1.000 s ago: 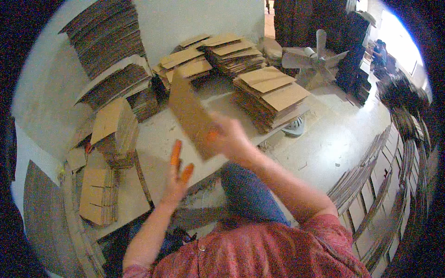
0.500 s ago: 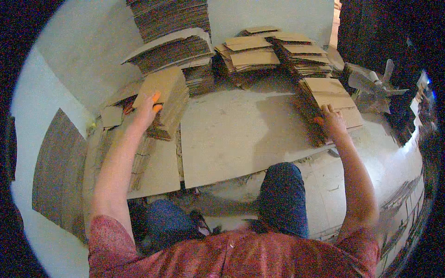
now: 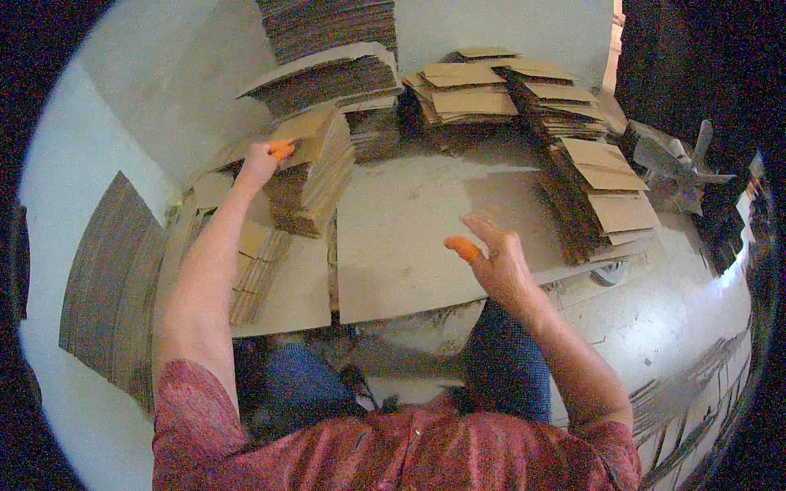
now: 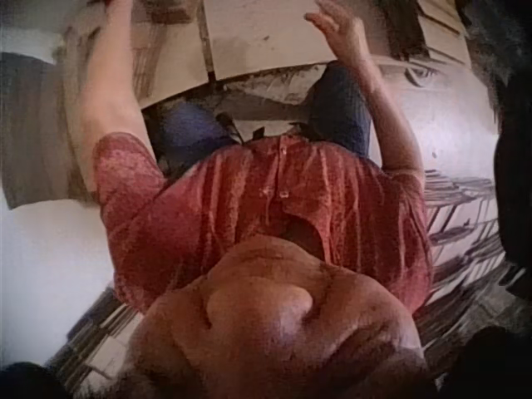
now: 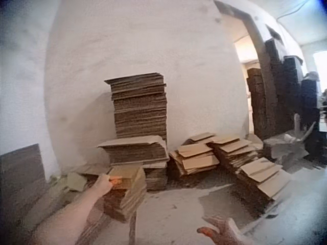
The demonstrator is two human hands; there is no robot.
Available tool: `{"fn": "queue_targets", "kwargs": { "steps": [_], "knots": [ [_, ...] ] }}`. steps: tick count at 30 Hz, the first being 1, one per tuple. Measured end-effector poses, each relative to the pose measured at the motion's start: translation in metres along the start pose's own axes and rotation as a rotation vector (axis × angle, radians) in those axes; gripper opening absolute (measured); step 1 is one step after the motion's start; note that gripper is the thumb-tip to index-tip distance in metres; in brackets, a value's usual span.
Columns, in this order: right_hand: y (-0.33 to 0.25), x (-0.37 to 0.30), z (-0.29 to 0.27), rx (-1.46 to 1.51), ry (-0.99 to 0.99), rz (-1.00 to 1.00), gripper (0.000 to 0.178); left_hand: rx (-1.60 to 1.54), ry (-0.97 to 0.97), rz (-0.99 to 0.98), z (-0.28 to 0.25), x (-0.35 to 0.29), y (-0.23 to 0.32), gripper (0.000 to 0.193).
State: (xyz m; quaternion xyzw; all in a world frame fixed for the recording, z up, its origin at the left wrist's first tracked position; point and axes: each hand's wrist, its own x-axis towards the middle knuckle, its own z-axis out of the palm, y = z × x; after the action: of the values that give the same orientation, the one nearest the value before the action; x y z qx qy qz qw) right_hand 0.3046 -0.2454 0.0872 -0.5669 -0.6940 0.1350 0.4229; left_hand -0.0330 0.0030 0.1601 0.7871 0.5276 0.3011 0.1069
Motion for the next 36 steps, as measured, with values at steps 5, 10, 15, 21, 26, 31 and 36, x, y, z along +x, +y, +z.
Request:
{"fn": "queue_targets", "kwargs": {
  "steps": [5, 10, 15, 21, 26, 31, 36],
  "knots": [
    [-0.03, 0.015, 0.028, 1.036, -0.154, 0.455, 0.053, -0.144, 0.261, 0.472, 0.026, -0.073, 0.045, 0.025],
    [-0.02, 0.019, 0.053, 1.281, -0.033, 0.559, 0.027, 0.018, -0.004, 0.777, 0.072, -0.2, 0.062, 0.035],
    [-0.032, -0.019, 0.057, 0.664, 0.111, 0.332, 0.014, 0.641, 0.292, -0.046, 0.028, -0.226, -0.058, 0.081],
    [0.002, -0.038, 0.073, 0.129, -0.095, 0.239, 0.017, 0.549, -0.308, -0.6, -0.033, -0.216, -0.099, 0.05],
    [-0.007, -0.035, 0.077, 0.242, -0.106, 0.333, 0.018, 0.417, -0.045, -0.438, -0.048, -0.218, -0.136, 0.038],
    [-0.032, -0.041, 0.077, 0.518, -0.065, 0.221, 0.017, 0.622, -0.115, -0.416, -0.067, -0.196, -0.079, 0.031],
    [-0.07, -0.031, 0.079, 0.669, 0.171, 0.055, 0.01, 0.324, -0.004, -0.115, -0.055, -0.187, -0.018, 0.03]
  ]
}}
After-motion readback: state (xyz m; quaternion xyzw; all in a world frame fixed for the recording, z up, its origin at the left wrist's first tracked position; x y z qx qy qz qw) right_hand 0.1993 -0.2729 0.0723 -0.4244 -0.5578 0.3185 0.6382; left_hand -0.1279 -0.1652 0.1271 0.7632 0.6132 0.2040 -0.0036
